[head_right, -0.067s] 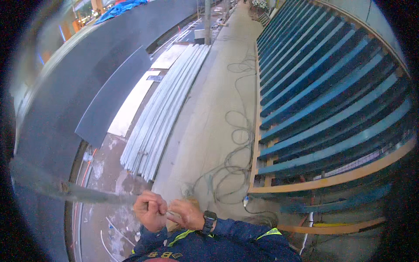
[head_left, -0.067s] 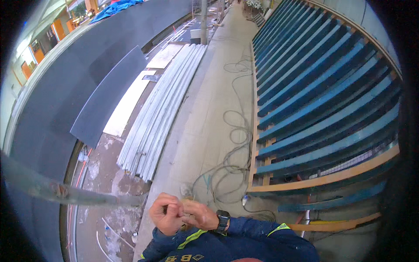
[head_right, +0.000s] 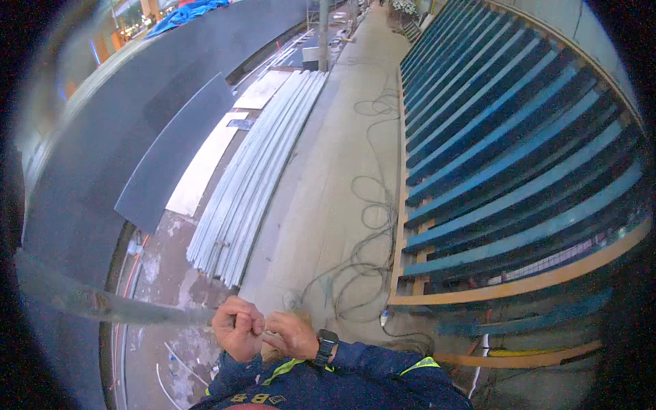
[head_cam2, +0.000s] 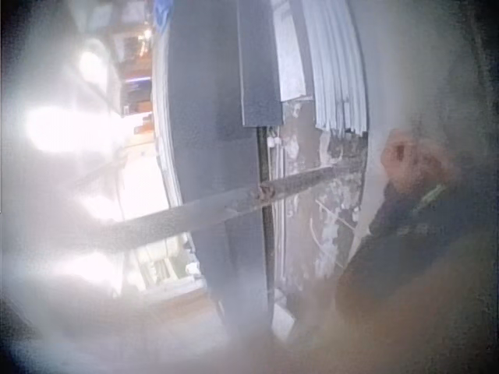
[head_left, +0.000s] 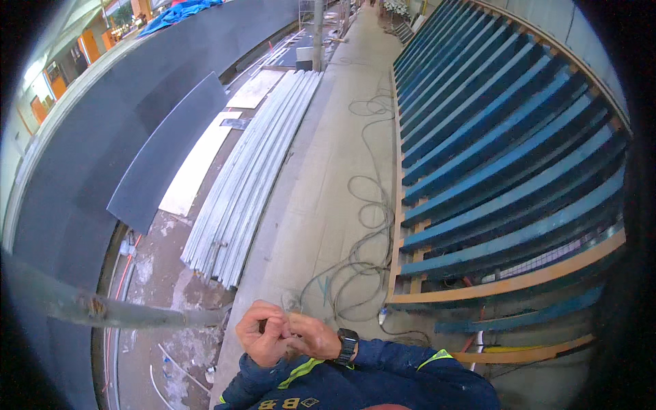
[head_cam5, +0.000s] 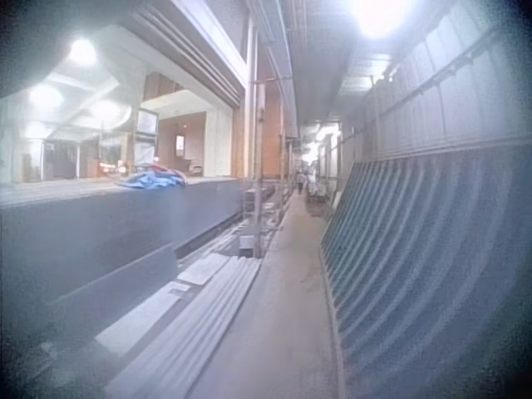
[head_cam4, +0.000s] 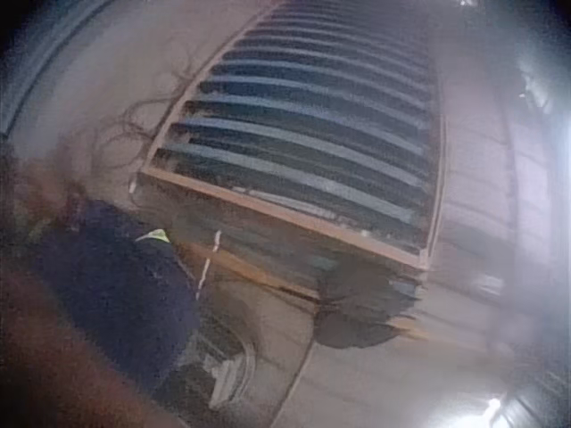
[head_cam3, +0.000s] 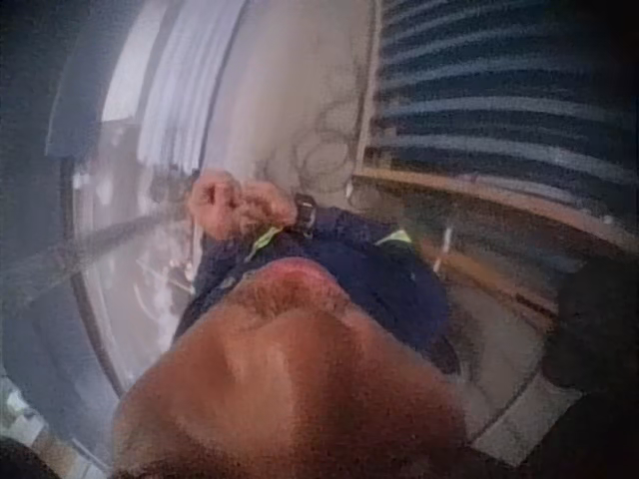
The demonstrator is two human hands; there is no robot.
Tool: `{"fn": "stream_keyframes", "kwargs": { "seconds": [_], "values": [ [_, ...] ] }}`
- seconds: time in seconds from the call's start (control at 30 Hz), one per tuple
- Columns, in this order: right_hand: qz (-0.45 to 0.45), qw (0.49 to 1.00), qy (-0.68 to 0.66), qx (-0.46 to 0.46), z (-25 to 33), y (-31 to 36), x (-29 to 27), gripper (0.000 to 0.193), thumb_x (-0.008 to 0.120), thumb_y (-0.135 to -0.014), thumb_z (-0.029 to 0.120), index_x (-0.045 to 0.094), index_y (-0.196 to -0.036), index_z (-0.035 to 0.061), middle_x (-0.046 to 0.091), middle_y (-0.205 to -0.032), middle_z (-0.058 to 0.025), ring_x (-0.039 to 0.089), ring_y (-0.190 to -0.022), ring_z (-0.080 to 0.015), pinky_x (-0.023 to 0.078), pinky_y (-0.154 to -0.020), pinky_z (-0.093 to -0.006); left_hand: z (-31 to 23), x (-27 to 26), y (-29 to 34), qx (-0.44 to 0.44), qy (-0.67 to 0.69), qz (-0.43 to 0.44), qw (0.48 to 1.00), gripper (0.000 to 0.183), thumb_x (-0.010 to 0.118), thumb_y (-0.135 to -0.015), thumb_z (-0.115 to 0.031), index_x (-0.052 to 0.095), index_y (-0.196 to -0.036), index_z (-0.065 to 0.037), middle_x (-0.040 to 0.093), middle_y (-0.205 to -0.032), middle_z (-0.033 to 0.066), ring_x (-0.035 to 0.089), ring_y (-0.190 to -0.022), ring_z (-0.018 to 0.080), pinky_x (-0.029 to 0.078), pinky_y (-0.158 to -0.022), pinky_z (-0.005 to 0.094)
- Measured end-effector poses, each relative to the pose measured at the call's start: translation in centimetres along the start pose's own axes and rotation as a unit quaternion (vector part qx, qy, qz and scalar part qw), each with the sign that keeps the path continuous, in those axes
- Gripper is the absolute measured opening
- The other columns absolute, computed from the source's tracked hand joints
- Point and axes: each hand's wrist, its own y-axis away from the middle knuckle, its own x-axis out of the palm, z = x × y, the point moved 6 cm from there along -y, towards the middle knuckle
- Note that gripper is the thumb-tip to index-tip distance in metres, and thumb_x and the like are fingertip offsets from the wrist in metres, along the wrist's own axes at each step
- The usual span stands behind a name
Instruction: The person holds a blue multi-pin electrical connector and repeatedly inserts and removes a thin metal rod into its openings. The person then stands and walks across the construction site while holding the rod and connector.
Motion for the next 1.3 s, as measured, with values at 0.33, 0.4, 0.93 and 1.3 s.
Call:
{"fn": "stream_keyframes", "kwargs": {
  "seconds": [0.33, 0.4, 0.93, 1.3],
  "values": [
    [-0.011, 0.999, -0.023, 0.032, -1.5, -16.5, -4.5, 0.021, 0.068, -0.085, 0.011, 0.058, -0.103, 0.0050, 0.060, -0.093, -0.0150, 0.060, -0.087, -0.0360, 0.050, -0.075, -0.0402, 1.2, -1.8, -17.1, -0.043, 0.042, 0.101, 0.993, 0.013, 0.067, -0.091, -0.011, 0.061, -0.090, 0.001, 0.058, -0.082, 0.0116, 0.054, -0.055, 0.0119, 0.043, -0.049, 0.0244],
    [0.005, 0.999, -0.017, 0.030, -2.6, -18.1, -5.1, 0.023, 0.069, -0.085, 0.011, 0.058, -0.105, 0.0048, 0.060, -0.094, -0.0148, 0.060, -0.086, -0.0354, 0.050, -0.076, -0.0399, 2.0, -2.2, -18.8, -0.053, 0.057, 0.112, 0.991, 0.010, 0.068, -0.090, -0.007, 0.064, -0.093, 0.001, 0.061, -0.087, 0.0110, 0.057, -0.058, 0.0110, 0.045, -0.051, 0.0232],
    [-0.076, 0.987, -0.053, 0.135, -18.7, -36.2, -26.4, 0.020, 0.068, -0.089, 0.015, 0.067, -0.105, 0.0029, 0.066, -0.094, -0.0107, 0.064, -0.084, -0.0209, 0.051, -0.073, -0.0317, 16.7, 4.0, -43.5, -0.098, -0.073, 0.164, 0.979, 0.006, 0.065, -0.090, 0.000, 0.067, -0.096, 0.001, 0.056, -0.096, 0.0091, 0.056, -0.065, 0.0113, 0.047, -0.057, 0.0240],
    [-0.155, 0.955, -0.107, 0.228, -29.6, -50.2, -45.0, 0.022, 0.068, -0.090, 0.019, 0.069, -0.103, 0.0018, 0.070, -0.085, -0.0076, 0.062, -0.078, -0.0112, 0.051, -0.070, -0.0278, 28.1, 14.2, -66.2, -0.137, -0.201, 0.226, 0.943, 0.016, 0.063, -0.089, 0.001, 0.063, -0.105, -0.001, 0.063, -0.084, 0.0084, 0.061, -0.073, 0.0131, 0.050, -0.065, 0.0279]
  ]
}}
